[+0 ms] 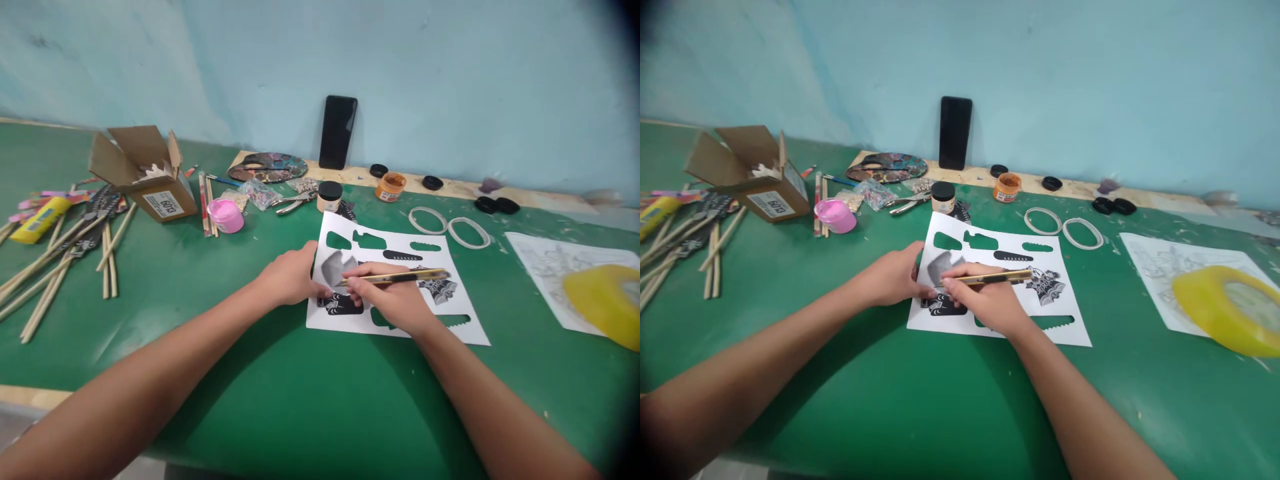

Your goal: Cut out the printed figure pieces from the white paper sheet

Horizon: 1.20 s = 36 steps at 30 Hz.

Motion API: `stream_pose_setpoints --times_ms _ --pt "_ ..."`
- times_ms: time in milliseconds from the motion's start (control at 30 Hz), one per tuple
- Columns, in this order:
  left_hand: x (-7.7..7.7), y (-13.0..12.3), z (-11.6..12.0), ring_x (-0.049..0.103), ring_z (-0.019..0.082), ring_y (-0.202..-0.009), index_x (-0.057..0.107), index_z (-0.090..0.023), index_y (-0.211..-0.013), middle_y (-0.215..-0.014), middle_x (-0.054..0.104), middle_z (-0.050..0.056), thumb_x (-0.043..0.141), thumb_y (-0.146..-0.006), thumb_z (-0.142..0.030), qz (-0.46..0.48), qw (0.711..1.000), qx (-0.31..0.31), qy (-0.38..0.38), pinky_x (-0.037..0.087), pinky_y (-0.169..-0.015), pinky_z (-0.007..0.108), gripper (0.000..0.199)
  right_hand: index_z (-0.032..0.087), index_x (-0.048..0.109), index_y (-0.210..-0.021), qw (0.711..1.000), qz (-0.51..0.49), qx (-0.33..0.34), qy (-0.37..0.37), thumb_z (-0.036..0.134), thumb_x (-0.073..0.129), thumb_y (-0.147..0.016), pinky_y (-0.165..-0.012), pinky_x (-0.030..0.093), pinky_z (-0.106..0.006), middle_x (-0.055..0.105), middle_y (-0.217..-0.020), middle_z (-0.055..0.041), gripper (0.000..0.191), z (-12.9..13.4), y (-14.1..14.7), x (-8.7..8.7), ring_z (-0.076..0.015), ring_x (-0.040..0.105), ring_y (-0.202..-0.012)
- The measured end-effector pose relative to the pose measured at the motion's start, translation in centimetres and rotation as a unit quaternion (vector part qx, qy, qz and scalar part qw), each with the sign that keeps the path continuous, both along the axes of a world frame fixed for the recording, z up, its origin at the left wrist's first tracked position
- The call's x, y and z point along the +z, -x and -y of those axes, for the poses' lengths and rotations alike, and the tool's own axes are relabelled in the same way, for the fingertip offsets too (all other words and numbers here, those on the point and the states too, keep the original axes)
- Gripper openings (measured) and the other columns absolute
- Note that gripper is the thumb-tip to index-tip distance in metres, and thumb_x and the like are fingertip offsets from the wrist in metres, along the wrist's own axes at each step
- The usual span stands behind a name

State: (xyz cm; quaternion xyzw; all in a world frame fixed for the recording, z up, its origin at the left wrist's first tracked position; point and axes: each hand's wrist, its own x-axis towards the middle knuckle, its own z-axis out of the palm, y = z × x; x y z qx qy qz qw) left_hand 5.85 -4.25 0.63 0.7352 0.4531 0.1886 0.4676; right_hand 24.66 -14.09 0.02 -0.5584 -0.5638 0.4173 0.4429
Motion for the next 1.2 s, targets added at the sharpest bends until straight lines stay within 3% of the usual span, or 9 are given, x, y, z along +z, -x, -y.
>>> stream_pose_setpoints --times_ms 133,233,300,400,500,767,1000,1200 --pt "-0.2 0.6 -0.8 0.062 0.037 -0.095 0.068 -0.025 -0.102 -0.063 0.056 -0.001 0.096 -0.028 -0.027 0.033 0.998 0.043 0.029 0.041 -0.082 0.033 0.079 0.020 0.064 -0.087 0.997 0.010 0.022 0.069 0.034 0.070 -0.082 -0.043 0.047 -0.024 0.068 -0.062 0.0004 0.016 -0.7 0.4 -0.9 -0.0125 0.059 -0.046" --pt "-0.2 0.9 -1.2 0.059 0.041 -0.103 0.063 -0.027 -0.125 -0.066 0.060 0.002 0.098 -0.028 -0.032 -0.004 0.999 0.041 -0.005 0.037 -0.089 0.037 0.103 0.020 0.061 -0.079 0.997 0.017 0.024 0.076 0.028 0.069 -0.080 -0.043 0.046 -0.023 0.067 -0.060 0.0010 0.011 -0.7 0.6 -0.7 -0.0117 0.058 -0.045" --pt "-0.1 0.9 -1.5 0.060 0.039 -0.098 0.061 -0.032 -0.131 -0.068 0.062 0.003 0.095 -0.042 -0.038 -0.074 0.995 -0.026 -0.055 0.037 -0.086 0.036 0.095 0.021 0.060 -0.083 0.997 0.011 0.028 0.073 0.022 0.068 -0.078 -0.044 0.046 -0.024 0.066 -0.060 0.0026 0.010 -0.5 0.9 -0.5 -0.0120 0.058 -0.046" --pt "0.2 1.0 -2.1 0.062 0.032 -0.091 0.066 -0.040 -0.124 -0.073 0.065 0.003 0.083 -0.065 -0.044 -0.175 0.967 -0.149 -0.113 0.038 -0.079 0.032 0.061 0.022 0.063 -0.093 0.995 0.018 0.037 0.087 0.020 0.068 -0.077 -0.045 0.048 -0.025 0.067 -0.061 0.0031 0.017 -0.3 1.2 -0.2 -0.0134 0.060 -0.047" --pt "0.6 1.1 -2.4 0.061 0.028 -0.087 0.069 -0.042 -0.120 -0.077 0.067 0.004 0.076 -0.074 -0.046 -0.220 0.942 -0.214 -0.137 0.037 -0.074 0.030 0.047 0.022 0.071 -0.087 0.993 0.068 0.038 0.083 0.027 0.068 -0.080 -0.050 0.053 -0.028 0.070 -0.065 0.0002 0.009 -0.6 1.2 -0.2 -0.0158 0.065 -0.052" --pt "1.2 1.4 -2.2 0.059 0.028 -0.079 0.058 -0.043 -0.134 -0.082 0.068 0.007 0.064 -0.084 -0.049 -0.260 0.909 -0.266 -0.191 0.034 -0.068 0.032 0.051 0.022 0.070 -0.071 0.989 0.137 0.058 0.020 0.030 0.069 -0.082 -0.047 0.046 -0.026 0.070 -0.062 0.0002 0.013 -1.1 0.7 -0.6 -0.0138 0.061 -0.051" --pt "1.3 1.5 -2.2 0.059 0.028 -0.080 0.059 -0.042 -0.133 -0.079 0.067 0.005 0.065 -0.082 -0.047 -0.245 0.912 -0.272 -0.184 0.034 -0.072 0.034 0.052 0.021 0.067 -0.070 0.973 0.215 0.034 -0.071 0.021 0.067 -0.078 -0.053 0.044 -0.027 0.068 -0.063 0.0009 0.008 -1.1 1.7 -0.9 -0.0136 0.060 -0.056" --pt "1.4 1.5 -2.2 0.061 0.028 -0.081 0.056 -0.042 -0.136 -0.086 0.069 0.006 0.063 -0.081 -0.052 -0.268 0.894 -0.291 -0.211 0.034 -0.068 0.033 0.056 0.020 0.066 -0.069 0.973 0.211 0.047 -0.074 0.021 0.066 -0.079 -0.053 0.042 -0.026 0.067 -0.061 0.0018 0.011 -1.2 1.5 -1.0 -0.0120 0.058 -0.053"
